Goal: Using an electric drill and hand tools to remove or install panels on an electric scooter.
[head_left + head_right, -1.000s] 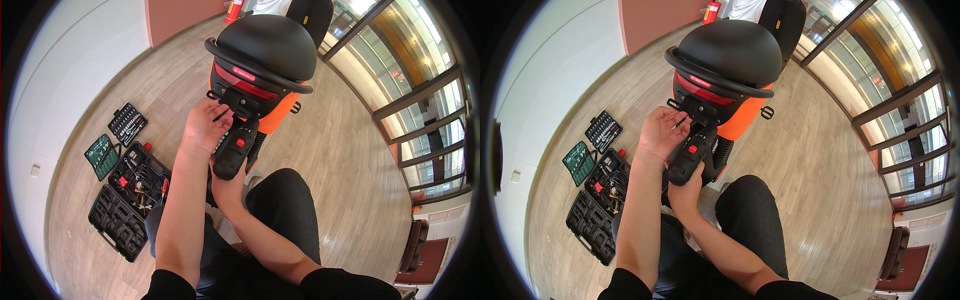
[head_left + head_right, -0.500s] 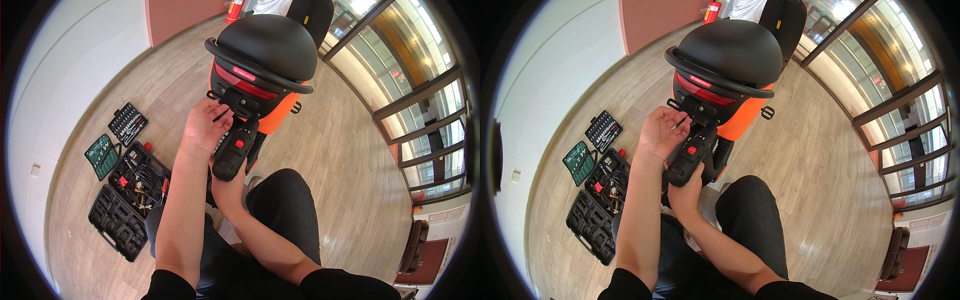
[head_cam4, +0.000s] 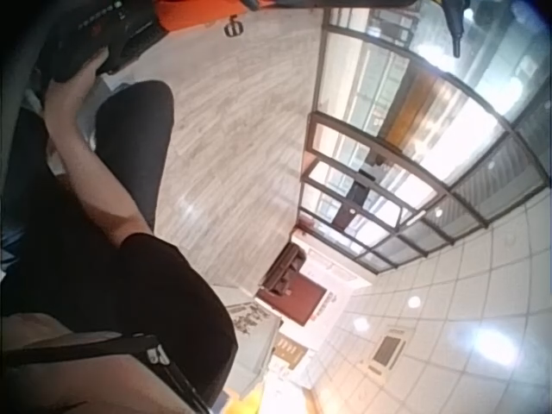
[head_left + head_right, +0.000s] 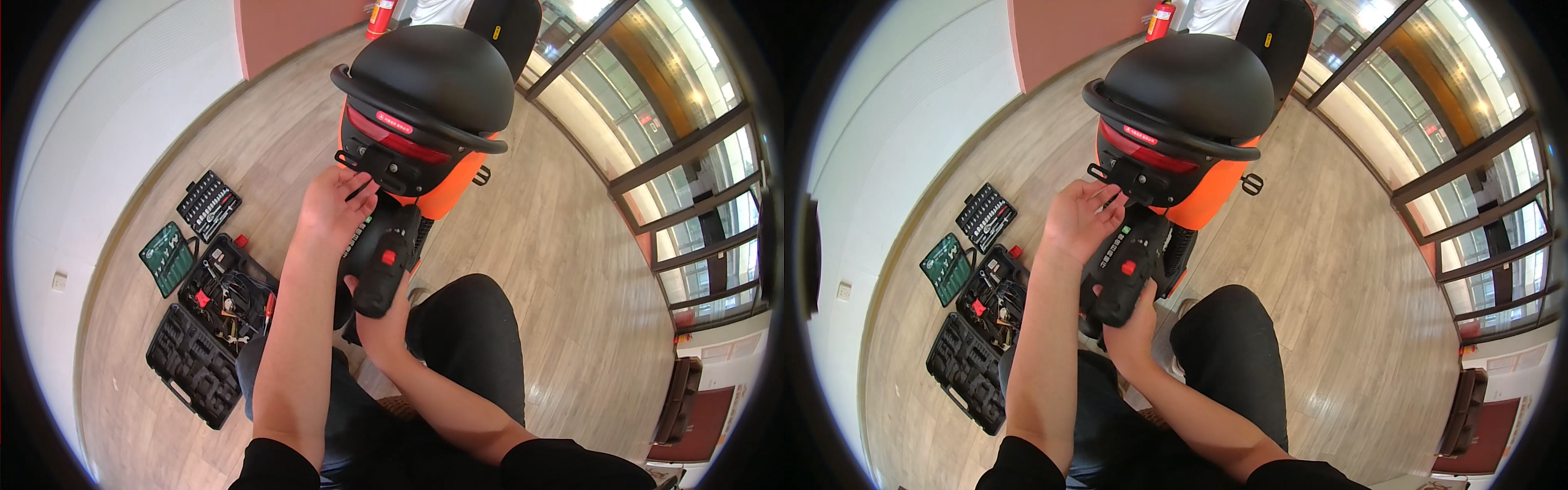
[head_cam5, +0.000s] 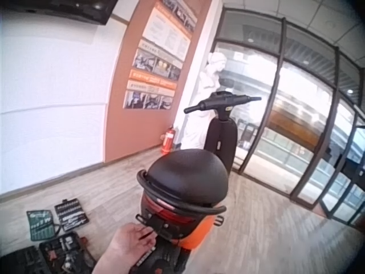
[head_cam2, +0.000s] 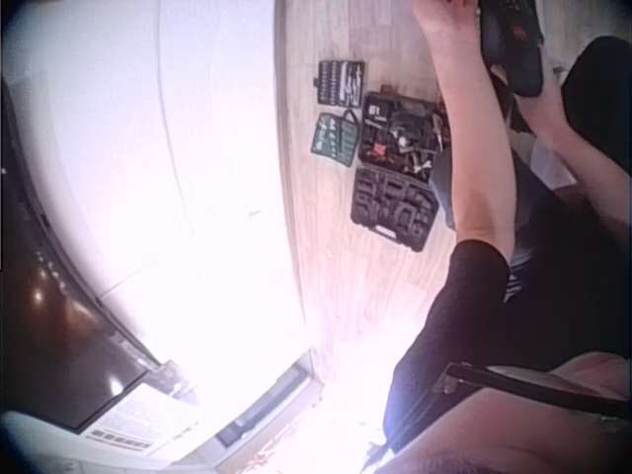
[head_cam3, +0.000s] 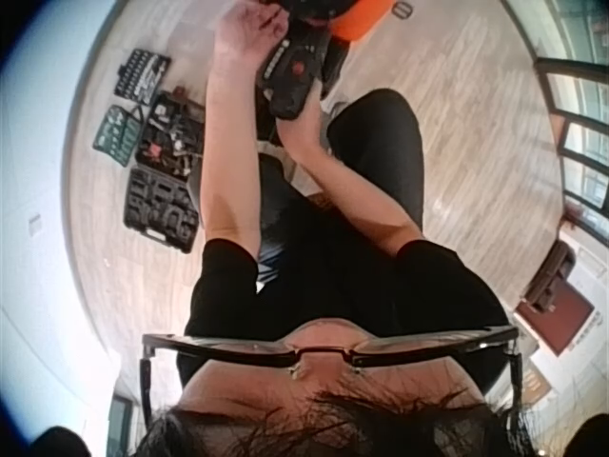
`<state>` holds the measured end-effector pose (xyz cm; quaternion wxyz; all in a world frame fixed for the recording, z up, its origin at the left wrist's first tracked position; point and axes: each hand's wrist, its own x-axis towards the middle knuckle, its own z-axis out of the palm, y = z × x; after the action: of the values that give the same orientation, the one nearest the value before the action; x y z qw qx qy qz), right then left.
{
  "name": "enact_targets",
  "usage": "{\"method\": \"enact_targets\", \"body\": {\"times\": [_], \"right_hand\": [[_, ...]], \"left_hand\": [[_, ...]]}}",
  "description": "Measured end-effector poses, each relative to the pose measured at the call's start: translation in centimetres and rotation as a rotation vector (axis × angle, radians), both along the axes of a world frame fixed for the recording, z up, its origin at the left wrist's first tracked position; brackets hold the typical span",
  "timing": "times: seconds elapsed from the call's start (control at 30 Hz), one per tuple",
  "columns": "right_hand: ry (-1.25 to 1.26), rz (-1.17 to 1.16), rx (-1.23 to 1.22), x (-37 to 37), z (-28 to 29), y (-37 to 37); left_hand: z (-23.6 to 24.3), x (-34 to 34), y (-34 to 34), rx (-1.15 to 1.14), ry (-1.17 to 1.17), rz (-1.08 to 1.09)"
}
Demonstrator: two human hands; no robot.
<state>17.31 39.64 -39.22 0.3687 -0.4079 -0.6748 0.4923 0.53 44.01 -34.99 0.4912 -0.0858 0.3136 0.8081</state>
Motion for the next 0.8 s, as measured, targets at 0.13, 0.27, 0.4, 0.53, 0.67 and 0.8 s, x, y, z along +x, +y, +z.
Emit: {"method": "enact_targets", "body": {"times": [0.13,0.27,0.4,0.53,0.67,0.8], "right_hand": [[-0.015,0.049,-0.027,2.9,-1.2,0.6],[-0.066,0.090,0.017,3.8,-1.4,1.6],[-0.155,0.113,0.133,3.6,-1.2,2.3],[-0.172,0.171,0.080,3.2,0.1,2.4],[-0.219,0.159,0.095,2.5,0.2,2.9],[-0.174,0.144,0.144,2.1,-0.4,3.4]], "left_hand": [[-0.4,0.5,0.2,-0.004,0.020,0.021],[-0.1,1.2,0.7,-0.001,0.010,0.037],[-0.5,1.4,1.0,-0.010,0.002,0.036],[-0.1,1.0,0.5,-0.019,0.047,0.022],[-0.4,0.8,0.7,-0.003,0.049,-0.005],[-0.5,0.6,0.6,0.003,0.042,-0.014]]}}
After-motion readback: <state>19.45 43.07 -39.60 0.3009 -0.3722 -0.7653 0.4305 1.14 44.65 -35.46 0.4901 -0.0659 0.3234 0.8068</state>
